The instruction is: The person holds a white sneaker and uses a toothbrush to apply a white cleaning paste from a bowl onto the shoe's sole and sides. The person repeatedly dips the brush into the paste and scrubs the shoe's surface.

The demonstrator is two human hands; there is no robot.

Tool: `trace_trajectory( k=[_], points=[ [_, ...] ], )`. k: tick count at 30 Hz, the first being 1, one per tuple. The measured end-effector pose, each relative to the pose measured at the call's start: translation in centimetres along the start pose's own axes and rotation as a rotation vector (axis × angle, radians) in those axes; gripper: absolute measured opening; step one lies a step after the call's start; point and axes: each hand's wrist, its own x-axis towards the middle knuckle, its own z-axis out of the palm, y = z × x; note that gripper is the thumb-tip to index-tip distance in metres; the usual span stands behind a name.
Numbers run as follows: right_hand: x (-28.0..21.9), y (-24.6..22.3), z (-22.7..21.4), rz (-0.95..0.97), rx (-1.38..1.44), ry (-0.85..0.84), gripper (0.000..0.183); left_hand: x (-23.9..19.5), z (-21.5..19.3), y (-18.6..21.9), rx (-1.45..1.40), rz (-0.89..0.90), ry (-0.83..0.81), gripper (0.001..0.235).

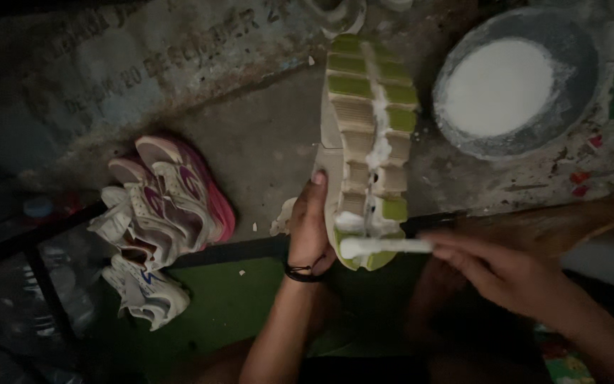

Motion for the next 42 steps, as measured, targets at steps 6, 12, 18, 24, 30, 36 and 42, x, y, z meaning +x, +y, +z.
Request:
trace_trajectory(
  k=[6, 12, 18, 24, 30, 36, 42],
  points=[
    [1.0, 1.0, 1.0, -0.675, -0.396, 0.492, 0.034, -0.3, 0.3, 0.8, -0.17, -0.077, -0.038, 0.07],
    [1.1, 1.1, 1.3, -0.683, -0.184, 0.417, 0.045, -0.1, 0.0, 0.2, -0.075, 0.0, -0.056, 0.071],
    [0.3, -0.3, 0.7, -0.721, -0.794, 0.544, 0.031, 0.2, -0.5, -0.8, -0.184, 0.031, 0.033, 0.05],
    [-0.6, 6.6, 3.1, -0.291, 0.078, 0.304, 0.034, -0.2, -0.5, 0.9, 0.093, 0.061, 0.047, 0.065],
    [-2.5, 3.9, 3.3, -0.607, -1.306, 0.577, 0.036, 0.4, -0.9, 0.2, -0.082, 0.095, 0.052, 0.051],
    [-1.8, 4.7, 3.6, -0.561, -1.25, 0.734, 0.035, 0.0, -0.7, 1.2, 0.083, 0.009, 0.085, 0.065],
    [-0.8, 6.6, 3.8, -0.734, -0.779, 0.637, 0.028, 0.6, -1.1, 0.0, -0.111, 0.075, 0.073, 0.049]
  ],
)
